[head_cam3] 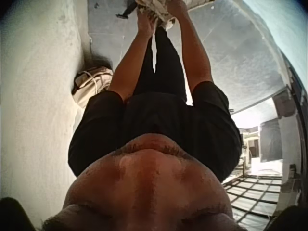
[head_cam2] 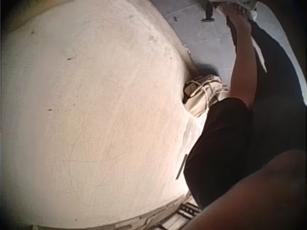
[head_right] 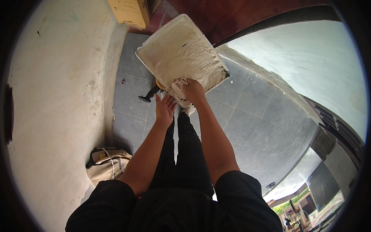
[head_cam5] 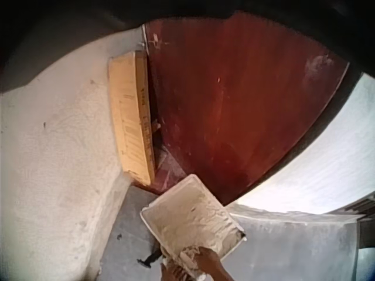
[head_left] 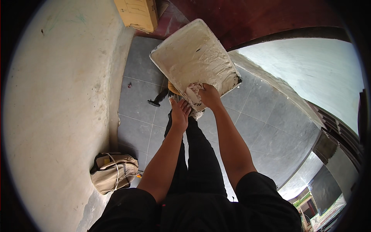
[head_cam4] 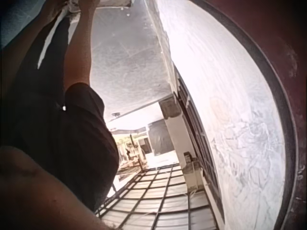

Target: The person scoops plaster from a tray with a scraper and applies it across the wall surface.

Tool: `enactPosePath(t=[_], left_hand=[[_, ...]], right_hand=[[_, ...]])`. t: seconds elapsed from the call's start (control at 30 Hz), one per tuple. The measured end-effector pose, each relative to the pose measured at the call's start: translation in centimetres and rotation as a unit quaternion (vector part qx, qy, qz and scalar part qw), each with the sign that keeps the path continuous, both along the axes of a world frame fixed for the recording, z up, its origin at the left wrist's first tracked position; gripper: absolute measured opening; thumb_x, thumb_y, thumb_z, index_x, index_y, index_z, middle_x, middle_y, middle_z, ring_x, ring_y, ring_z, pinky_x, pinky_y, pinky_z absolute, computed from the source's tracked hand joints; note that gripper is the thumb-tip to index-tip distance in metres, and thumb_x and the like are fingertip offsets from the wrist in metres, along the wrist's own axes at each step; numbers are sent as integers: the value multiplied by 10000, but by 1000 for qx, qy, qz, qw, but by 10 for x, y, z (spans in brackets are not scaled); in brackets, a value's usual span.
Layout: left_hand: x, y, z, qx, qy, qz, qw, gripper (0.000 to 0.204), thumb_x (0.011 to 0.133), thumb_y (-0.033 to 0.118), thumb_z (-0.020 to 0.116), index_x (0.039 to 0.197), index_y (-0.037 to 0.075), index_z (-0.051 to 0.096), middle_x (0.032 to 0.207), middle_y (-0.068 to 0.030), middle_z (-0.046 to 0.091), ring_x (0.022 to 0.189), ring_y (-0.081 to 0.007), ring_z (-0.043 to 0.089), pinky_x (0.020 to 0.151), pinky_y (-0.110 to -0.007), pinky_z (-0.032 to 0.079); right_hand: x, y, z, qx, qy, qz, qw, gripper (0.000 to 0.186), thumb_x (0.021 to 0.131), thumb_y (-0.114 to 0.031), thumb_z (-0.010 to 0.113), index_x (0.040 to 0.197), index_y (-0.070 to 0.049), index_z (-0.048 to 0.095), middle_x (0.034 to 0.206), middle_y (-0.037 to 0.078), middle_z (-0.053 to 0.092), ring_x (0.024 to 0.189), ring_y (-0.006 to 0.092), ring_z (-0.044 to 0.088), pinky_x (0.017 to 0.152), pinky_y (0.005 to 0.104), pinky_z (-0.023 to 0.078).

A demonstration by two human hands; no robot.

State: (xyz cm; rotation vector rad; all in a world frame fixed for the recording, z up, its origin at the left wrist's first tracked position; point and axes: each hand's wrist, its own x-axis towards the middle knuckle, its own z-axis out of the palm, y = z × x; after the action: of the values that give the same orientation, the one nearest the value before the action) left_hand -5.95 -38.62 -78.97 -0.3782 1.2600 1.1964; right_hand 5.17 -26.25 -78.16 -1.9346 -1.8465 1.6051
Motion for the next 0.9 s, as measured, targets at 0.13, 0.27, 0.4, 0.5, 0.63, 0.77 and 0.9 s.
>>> enactPosePath(t=[0.13,0.27,0.4,0.5,0.63,0.77,0.9], left_hand=[[-2,0,1,-1,5,-10,1000,1001,931,756,220,1493,-72,221,1535,-232,289,1425,-336,286,1179,-426,202],[-1,-2,0,1,5,-7,1000,1008,927,761,220,1495,-71,218,1542,-232,278,1431,-337,274,1180,-427,199],[-1,-3,1,3,-3,-8,1000,1013,924,766,220,1494,-72,222,1546,-233,269,1435,-338,262,1181,-424,195],[-1,-5,1,2,-4,-10,1000,1010,925,764,219,1492,-72,228,1545,-233,270,1436,-338,261,1181,-423,194],[-2,-4,3,-5,-27,3,1000,998,927,761,218,1488,-62,258,1546,-225,278,1436,-334,263,1181,-422,194],[-15,-11,7,-8,-8,0,1000,982,926,761,232,1480,-47,297,1530,-201,332,1421,-323,303,1173,-416,218],[-20,-3,33,-26,81,-21,996,937,938,741,255,1456,-32,361,1495,-171,406,1395,-280,362,1154,-388,259]], right_hand=[[-7,4,0,36,-2,36,999,349,802,-233,545,976,51,650,963,309,648,954,461,620,860,472,483],[-7,9,-9,4,12,9,1000,350,795,-224,540,978,50,659,964,308,649,958,463,619,861,471,484],[-4,11,-18,-77,51,-69,993,354,763,-191,558,981,66,668,901,264,679,882,378,668,817,427,496],[1,13,-19,-139,104,-130,976,345,751,-173,574,975,71,671,856,198,686,838,294,670,774,387,498],[21,16,-16,-226,203,-239,922,284,782,-156,587,969,42,668,852,108,666,821,223,651,723,346,496],[29,10,9,-258,326,-355,837,264,827,-117,553,1033,23,641,919,85,651,841,218,653,741,352,523],[51,14,79,-271,436,-406,756,310,897,-90,454,1149,42,577,1075,123,647,917,255,662,816,391,555]])
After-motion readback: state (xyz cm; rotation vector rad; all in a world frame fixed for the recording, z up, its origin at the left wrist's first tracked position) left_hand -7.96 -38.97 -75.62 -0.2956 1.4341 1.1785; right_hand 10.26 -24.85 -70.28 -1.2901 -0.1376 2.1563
